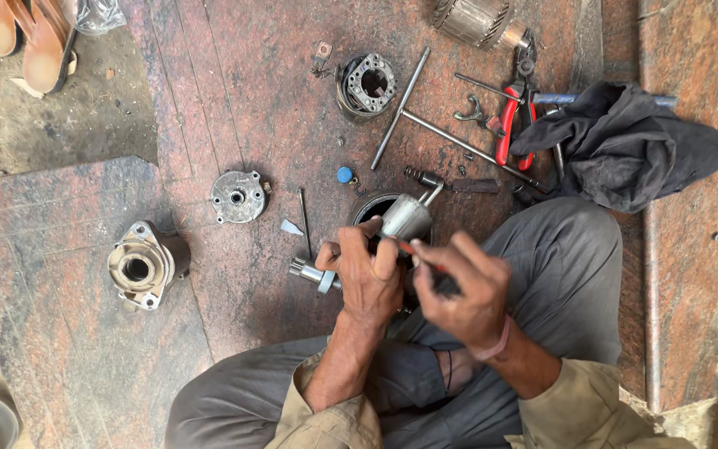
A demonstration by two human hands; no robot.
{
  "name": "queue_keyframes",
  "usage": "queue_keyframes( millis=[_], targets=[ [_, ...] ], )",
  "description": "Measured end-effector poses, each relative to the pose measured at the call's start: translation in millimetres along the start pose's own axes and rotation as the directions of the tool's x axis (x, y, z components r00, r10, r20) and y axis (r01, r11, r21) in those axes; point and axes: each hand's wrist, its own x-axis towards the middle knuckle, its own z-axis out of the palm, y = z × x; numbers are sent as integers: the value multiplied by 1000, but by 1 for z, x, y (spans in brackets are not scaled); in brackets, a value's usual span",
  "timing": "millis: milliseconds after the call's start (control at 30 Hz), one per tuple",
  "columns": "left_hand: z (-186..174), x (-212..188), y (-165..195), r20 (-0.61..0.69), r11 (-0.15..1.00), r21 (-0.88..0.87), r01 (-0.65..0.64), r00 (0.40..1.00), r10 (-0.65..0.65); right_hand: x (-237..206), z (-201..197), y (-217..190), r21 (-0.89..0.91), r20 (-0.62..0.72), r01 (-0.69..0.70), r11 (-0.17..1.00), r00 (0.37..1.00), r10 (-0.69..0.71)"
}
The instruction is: The person sits on the workshop floor scraping the surface of a small cylindrical metal motor component with a red-handled scraper, rotating it to work around its sides. They then use pliers on the part, set it aside, and scrape the flat face of a round metal end plate, reaching for a cloth at the end.
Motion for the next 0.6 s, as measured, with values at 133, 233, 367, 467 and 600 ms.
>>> queue_keyframes(
  millis=[133, 233, 367, 467, 600],
  targets=[
    [0, 1, 1, 13, 1000, 8, -13, 1000, 12, 0, 0, 4, 3, -46, -87, 996, 995, 87],
    [1, 1, 1, 2, 1000, 19, -21, 1000, 21, 2, 0, 6, -77, -74, -123, 989, 990, 117],
    [1, 0, 1, -8, 1000, 5, -18, 1000, 18, 5, 0, 6, -59, -39, -32, 998, 999, 30],
    [1, 0, 1, 18, 1000, 19, -8, 1000, 8, 6, 0, 7, -45, -88, -80, 996, 993, 76],
    [-1, 2, 2, 4, 1000, 26, -14, 1000, 13, 4, 3, 3, -68, -11, -26, 997, 1000, 25]
  ],
)
